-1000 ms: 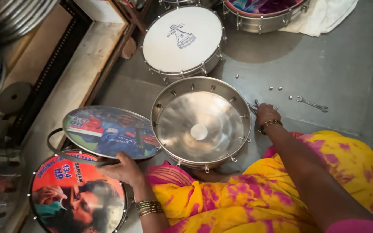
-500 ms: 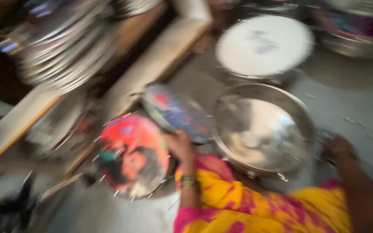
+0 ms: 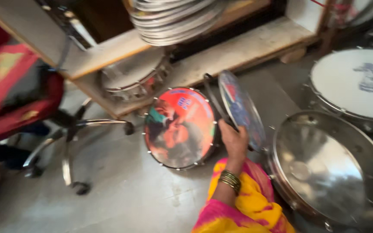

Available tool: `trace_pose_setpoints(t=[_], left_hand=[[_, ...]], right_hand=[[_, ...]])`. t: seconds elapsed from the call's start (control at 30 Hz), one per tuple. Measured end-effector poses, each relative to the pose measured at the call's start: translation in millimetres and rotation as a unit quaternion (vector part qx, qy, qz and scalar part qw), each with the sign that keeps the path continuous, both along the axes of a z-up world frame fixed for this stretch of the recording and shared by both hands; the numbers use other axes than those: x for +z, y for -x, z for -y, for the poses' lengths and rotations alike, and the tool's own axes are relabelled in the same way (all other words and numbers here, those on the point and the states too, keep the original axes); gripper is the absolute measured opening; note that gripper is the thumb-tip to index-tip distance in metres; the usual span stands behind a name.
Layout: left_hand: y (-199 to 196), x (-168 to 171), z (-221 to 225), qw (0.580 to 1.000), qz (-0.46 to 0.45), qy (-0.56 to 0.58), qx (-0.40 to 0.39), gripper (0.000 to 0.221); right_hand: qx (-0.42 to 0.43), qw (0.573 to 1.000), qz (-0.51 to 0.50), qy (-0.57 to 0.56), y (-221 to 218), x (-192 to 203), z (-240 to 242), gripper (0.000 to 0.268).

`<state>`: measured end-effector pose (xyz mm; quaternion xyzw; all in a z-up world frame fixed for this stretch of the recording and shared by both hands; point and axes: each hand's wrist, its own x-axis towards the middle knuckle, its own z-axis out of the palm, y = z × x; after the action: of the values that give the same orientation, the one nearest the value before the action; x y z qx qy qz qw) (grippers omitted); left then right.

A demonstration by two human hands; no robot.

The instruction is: The person disassembles a small drum by removing bolts with a wrench, takes off the drum head, and then begins reassembling another drum by placing the head on the shell and tightening the bolts by hand and with a wrench.

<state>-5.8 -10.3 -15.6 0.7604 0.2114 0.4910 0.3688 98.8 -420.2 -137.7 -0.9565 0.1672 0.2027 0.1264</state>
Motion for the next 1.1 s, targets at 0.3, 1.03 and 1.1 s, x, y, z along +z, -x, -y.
trace_pose_setpoints(t=[0.3, 1.03, 1.1], left_hand=[[-13.0, -25.8, -9.6, 0.986, 0.007, 0.144, -0.088, 0.054], [-6.3, -14.4, -8.8, 0.99, 0.004, 0.073, -0.118, 0.053], [-6.5, -11.9, -9.5, 0.992, 0.008, 0.05, -0.116, 0.048]], right_hand=[[0.037, 0.993, 0.05, -0.097, 30.5, -59.4, 72.1, 0.013], [-0.033, 0.985, 0.034, -0.166, 21.4, 15.2, 122.5, 0.03], [0.372, 0.897, 0.009, 0.239, 47.2, 4.9, 141.3, 0.013]])
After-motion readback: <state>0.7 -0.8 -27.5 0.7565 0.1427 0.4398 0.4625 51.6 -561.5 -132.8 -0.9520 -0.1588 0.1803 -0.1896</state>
